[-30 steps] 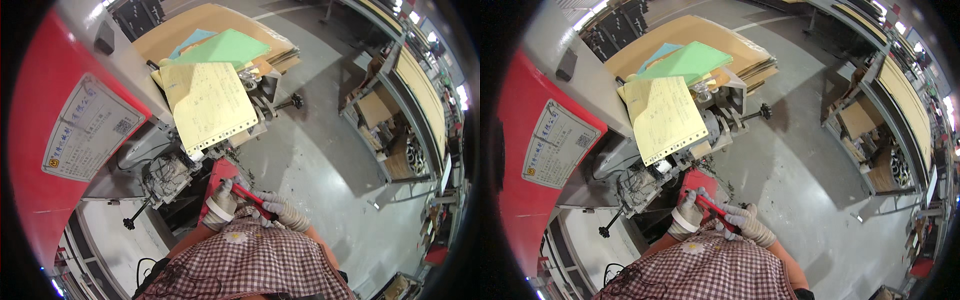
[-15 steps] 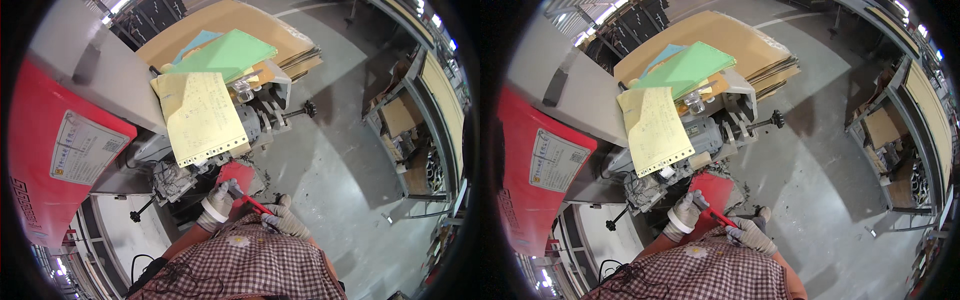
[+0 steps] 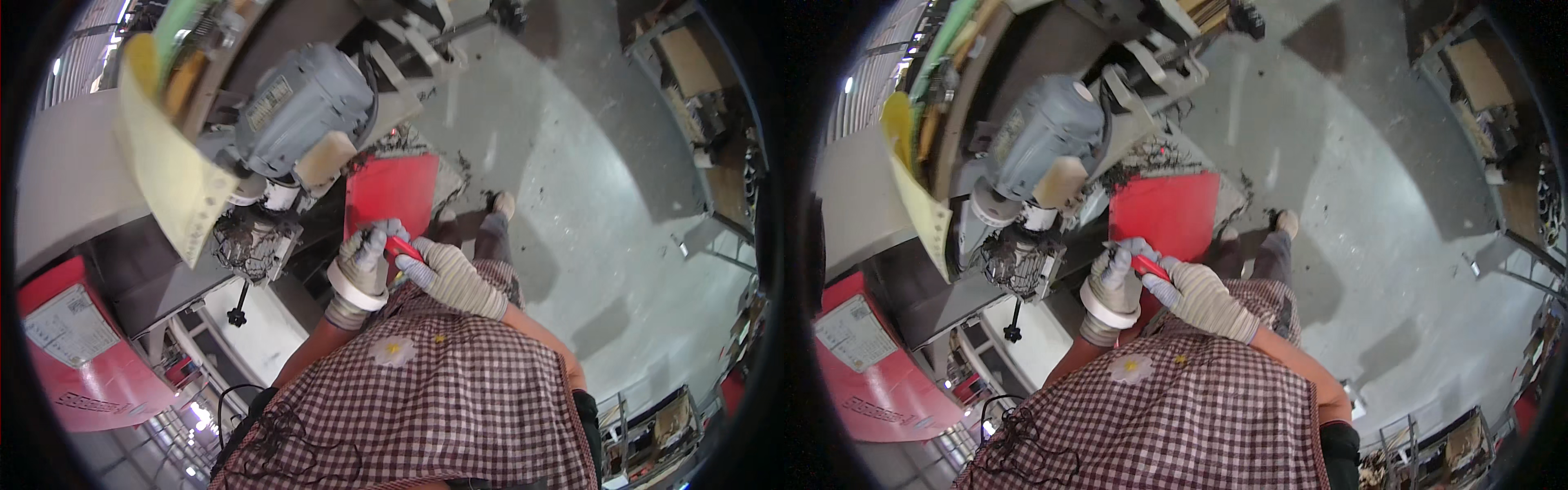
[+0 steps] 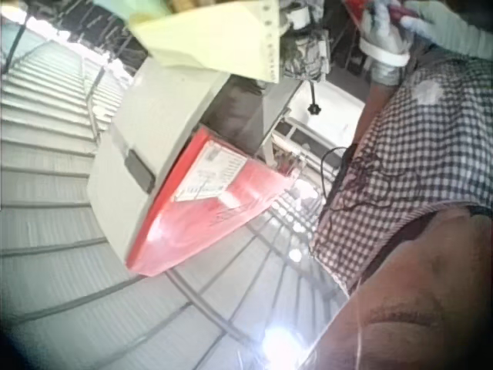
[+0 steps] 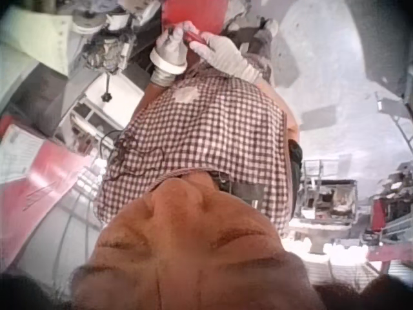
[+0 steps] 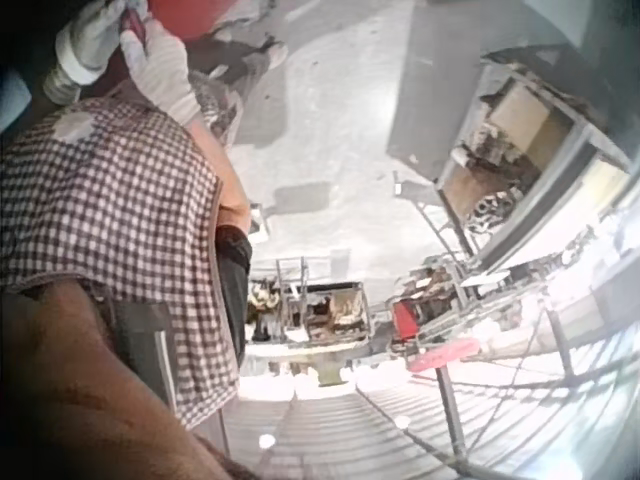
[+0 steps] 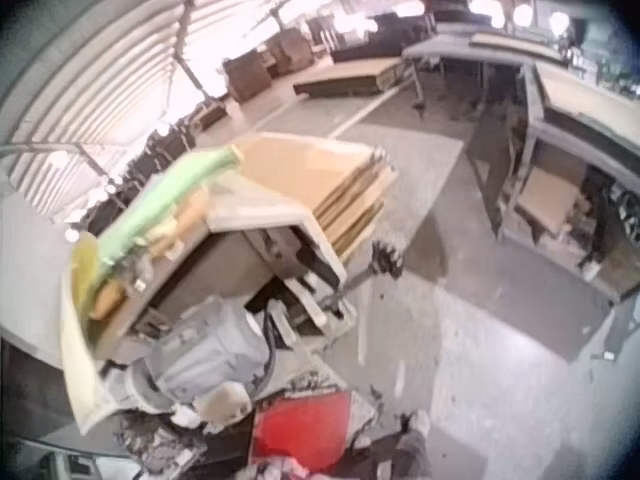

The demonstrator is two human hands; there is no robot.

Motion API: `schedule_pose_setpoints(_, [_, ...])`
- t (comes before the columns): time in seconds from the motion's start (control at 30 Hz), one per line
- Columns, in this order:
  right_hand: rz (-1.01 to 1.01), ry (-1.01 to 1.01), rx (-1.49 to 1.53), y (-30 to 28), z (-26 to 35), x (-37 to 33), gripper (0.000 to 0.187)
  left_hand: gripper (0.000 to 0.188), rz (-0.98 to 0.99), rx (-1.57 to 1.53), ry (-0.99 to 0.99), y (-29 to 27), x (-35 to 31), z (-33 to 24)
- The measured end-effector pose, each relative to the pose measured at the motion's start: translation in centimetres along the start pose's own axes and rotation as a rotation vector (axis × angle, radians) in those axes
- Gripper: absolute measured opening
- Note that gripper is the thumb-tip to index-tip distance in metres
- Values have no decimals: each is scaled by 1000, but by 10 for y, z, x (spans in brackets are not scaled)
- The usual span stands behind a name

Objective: Operating machinery and arranging wood veneer slats on a panel assembly line.

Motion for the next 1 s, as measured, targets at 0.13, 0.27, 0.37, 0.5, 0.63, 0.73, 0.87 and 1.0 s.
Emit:
schedule_pose_setpoints(0.13, [146,96,394,18,-11,3,36,31,-80,-75,-87,-14,15,7])
schedule_pose_setpoints(0.27, [154,149,470,23,-14,3,31,31,25,-381,-149,-19,25,6])
schedule_pose_setpoints(0.37, [-22,14,169,19,-14,9,25,34,-97,-448,-160,-24,23,11])
schedule_pose_setpoints(0.5, [-78,88,110,26,-23,15,22,32,-1,-370,-214,-19,26,19])
schedule_pose_setpoints(0.63, [54,167,776,34,-23,13,34,31,162,-635,-265,-9,55,11])
schedule_pose_setpoints(0.73, [-148,-2,549,15,-18,38,41,40,210,-524,-267,2,69,16])
schedule_pose_setpoints(0.87, [-162,-52,188,20,-5,77,36,34,-11,-228,-190,-5,85,11])
schedule_pose_setpoints(1.0, [-259,-151,61,18,16,101,28,37,-27,-229,-131,-15,98,-19])
Point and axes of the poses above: each hand's wrist, its own x-axis towards the middle knuckle, its own y-axis out of the palm, z = x × y, the point moved 9 cm from there along x, towards the middle knuckle, and after that the axes turned 15 degrees about -x, right-handed, at the moved point
